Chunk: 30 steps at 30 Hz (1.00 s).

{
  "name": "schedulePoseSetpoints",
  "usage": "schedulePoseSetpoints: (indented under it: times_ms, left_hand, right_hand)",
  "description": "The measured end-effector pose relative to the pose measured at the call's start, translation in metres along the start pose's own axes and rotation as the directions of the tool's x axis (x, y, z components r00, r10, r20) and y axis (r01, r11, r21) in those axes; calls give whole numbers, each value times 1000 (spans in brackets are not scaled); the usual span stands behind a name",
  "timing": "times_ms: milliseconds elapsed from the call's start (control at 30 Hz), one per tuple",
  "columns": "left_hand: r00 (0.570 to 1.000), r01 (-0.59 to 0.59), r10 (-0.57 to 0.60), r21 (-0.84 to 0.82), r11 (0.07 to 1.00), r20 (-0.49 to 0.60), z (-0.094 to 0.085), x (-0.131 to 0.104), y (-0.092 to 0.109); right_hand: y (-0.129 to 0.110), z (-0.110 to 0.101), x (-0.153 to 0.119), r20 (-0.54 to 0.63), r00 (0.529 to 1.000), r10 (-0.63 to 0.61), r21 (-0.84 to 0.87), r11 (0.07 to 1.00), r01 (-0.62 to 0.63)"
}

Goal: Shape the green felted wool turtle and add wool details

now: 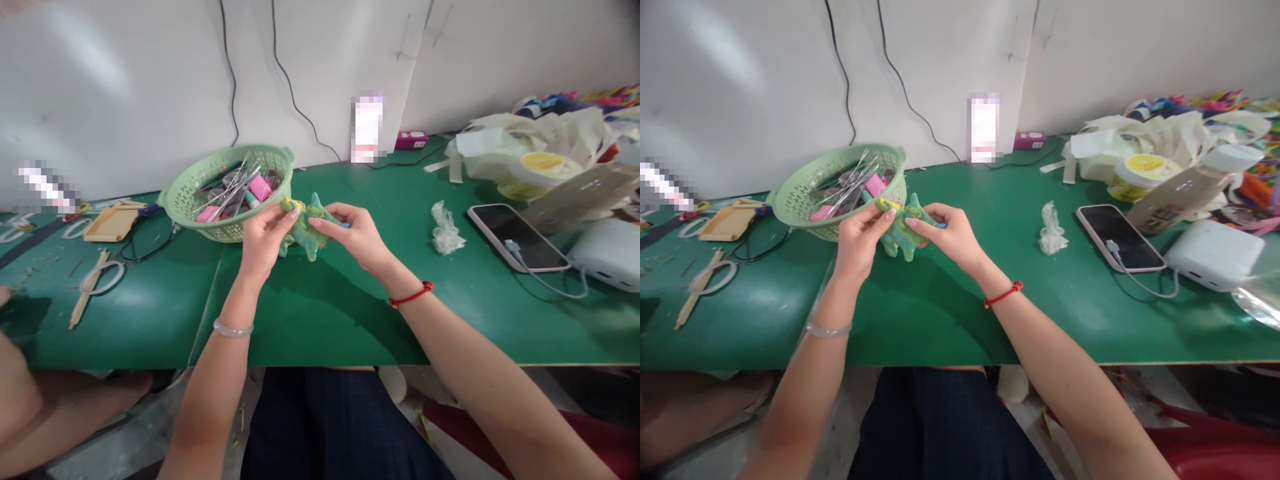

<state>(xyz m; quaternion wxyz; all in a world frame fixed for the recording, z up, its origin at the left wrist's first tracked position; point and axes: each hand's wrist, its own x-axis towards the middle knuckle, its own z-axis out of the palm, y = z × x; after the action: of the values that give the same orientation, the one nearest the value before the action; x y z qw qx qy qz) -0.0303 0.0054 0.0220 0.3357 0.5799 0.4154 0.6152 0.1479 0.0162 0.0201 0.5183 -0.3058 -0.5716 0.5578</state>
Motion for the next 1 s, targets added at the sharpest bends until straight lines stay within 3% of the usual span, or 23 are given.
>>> schedulePoseSetpoints:
  times_ms: [500,1000]
  left_hand:
    - [990,-87,100,129,988,-101,-1,1,-4]
    - [987,-4,5,4,1000,-160,6,-3,5]
  right_hand:
    - [1,3,-2,-7,1000,-4,-10,1000,4]
    - [-1,1,0,6,1000,-5,-16,1000,5]
